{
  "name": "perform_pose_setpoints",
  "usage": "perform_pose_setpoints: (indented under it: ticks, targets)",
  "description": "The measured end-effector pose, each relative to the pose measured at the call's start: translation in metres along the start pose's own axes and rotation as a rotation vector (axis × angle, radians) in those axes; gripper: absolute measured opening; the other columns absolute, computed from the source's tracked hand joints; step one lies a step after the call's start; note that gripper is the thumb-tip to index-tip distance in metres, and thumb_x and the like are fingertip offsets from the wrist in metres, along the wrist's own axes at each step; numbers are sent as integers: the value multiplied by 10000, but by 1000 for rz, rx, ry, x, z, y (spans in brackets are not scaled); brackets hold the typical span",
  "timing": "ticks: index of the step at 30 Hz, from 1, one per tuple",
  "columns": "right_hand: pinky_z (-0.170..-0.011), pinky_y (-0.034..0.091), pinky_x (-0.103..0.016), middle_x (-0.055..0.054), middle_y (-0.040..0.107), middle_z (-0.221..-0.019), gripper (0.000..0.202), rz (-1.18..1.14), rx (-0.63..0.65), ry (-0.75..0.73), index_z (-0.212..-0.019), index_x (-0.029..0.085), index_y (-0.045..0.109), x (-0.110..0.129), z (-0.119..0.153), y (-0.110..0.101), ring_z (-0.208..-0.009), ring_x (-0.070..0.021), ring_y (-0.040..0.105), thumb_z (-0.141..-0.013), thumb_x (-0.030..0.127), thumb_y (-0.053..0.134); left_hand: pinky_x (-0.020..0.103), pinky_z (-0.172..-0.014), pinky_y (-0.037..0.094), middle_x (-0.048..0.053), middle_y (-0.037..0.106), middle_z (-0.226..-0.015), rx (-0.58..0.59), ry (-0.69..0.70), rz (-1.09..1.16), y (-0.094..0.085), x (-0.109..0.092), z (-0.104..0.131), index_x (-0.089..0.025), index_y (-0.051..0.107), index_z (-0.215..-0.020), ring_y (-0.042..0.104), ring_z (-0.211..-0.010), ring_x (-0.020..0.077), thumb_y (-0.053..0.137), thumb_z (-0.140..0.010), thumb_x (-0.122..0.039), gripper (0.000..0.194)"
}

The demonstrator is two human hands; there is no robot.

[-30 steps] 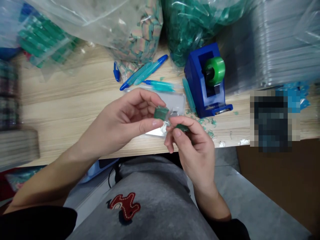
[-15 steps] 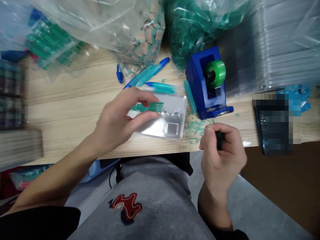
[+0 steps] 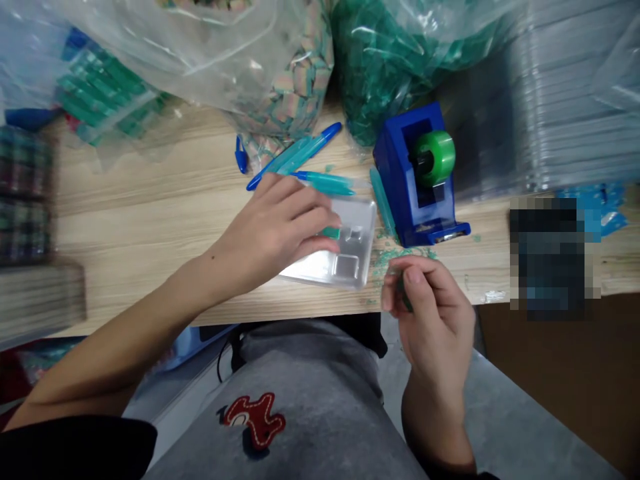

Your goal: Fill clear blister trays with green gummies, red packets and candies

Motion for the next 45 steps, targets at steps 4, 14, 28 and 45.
perform_pose_setpoints:
  ticks: [4, 14, 28, 45]
  targets:
    - [-588, 566, -222, -6, 751, -847, 196, -375, 97, 235, -931, 248, 755, -13, -6, 11, -687, -116, 691, -887, 397, 636, 401, -731, 450, 27, 706, -886, 47, -66, 88, 4, 6, 2, -290, 655, -939, 615, -834, 246, 539, -954, -433, 185]
    - [-1025, 533, -372, -6, 714, -1233, 323, -590, 223, 232, -1098, 298, 722, 5, 8, 33, -1187, -174, 646, -957, 481, 498, 388, -736, 504, 73, 711, -1027, -61, 28, 190, -22, -61, -10, -219, 608, -1094, 653, -885, 233, 563, -957, -280, 157]
    - [-727, 664, -338, 29, 784, -948, 249, -213, 129, 21, -1076, 353, 739, 5, 16, 22, -673, -140, 747, -847, 256, 731, 338, -832, 584, 52, 689, -1056, 11, -98, 546, -20, -55, -9, -261, 600, -1111, 673, -999, 193, 525, -972, -222, 163]
    - [-435, 537, -172, 43, 726, -670, 68, -261, -15, -38, -849, 270, 754, 12, 7, 0, -442, -72, 617, -782, 273, 764, 333, -756, 530, -9, 706, -864, -448, -173, 230, -31, -53, 0, -261, 620, -998, 651, -828, 167, 583, -938, -152, 130]
Point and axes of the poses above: each hand's wrist, its own z-axis away from the middle knuckle, its own y-axis out of the palm, x = y × z, the point moved 7 cm from there along -z, towards the middle knuckle
